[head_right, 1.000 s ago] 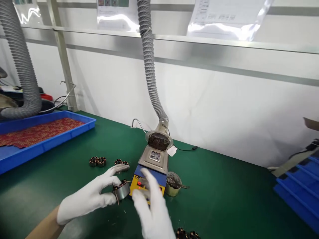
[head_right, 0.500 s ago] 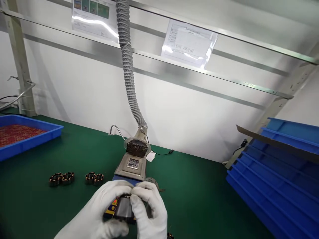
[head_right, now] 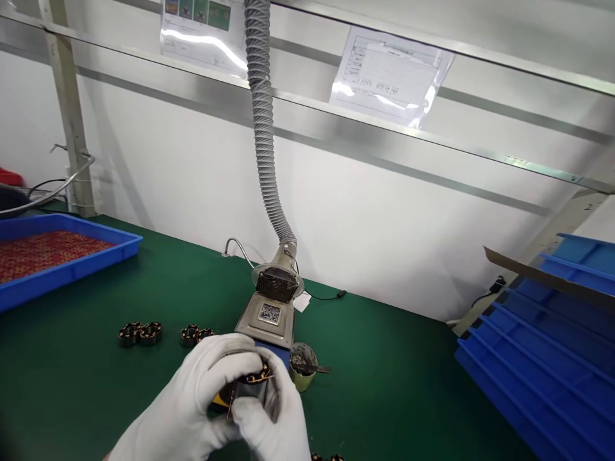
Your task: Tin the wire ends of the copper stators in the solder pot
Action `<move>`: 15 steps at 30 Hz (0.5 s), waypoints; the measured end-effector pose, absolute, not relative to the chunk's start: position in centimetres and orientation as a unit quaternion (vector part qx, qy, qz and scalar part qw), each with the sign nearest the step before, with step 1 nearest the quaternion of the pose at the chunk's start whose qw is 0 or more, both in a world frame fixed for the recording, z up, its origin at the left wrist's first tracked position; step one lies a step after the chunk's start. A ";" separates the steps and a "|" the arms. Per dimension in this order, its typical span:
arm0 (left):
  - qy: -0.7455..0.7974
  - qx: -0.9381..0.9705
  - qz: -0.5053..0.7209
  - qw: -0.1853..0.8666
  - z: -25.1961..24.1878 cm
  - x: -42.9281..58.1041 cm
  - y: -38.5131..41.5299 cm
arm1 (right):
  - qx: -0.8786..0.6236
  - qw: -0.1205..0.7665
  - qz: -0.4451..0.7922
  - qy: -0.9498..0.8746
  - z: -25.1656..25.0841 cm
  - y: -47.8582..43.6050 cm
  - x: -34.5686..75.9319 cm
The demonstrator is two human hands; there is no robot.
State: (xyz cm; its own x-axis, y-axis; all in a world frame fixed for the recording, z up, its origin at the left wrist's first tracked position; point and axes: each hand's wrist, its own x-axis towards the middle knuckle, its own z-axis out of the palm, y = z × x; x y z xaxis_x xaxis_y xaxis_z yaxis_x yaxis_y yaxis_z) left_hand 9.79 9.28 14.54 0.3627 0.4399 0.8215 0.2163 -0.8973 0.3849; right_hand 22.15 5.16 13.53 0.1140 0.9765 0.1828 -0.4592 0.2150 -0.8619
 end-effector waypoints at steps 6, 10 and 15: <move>0.129 0.799 0.545 0.219 14.5 9.0 10.2 | -0.286 0.651 0.625 -0.324 12.4 5.3 22.5; 0.204 0.682 0.614 0.341 13.9 9.4 10.4 | -0.271 0.610 0.678 -0.308 11.9 5.3 22.2; 0.206 0.536 0.584 0.574 14.0 9.6 9.6 | -0.257 0.590 0.712 -0.283 12.7 5.2 21.7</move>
State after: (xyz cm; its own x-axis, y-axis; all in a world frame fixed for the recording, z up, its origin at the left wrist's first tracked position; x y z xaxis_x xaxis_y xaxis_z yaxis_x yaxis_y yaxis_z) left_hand 9.64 9.62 13.96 0.2337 0.8908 0.3896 -0.4497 -0.2562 0.8556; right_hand 21.72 5.16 12.67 -0.1725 0.9845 -0.0323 -0.6938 -0.1447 -0.7054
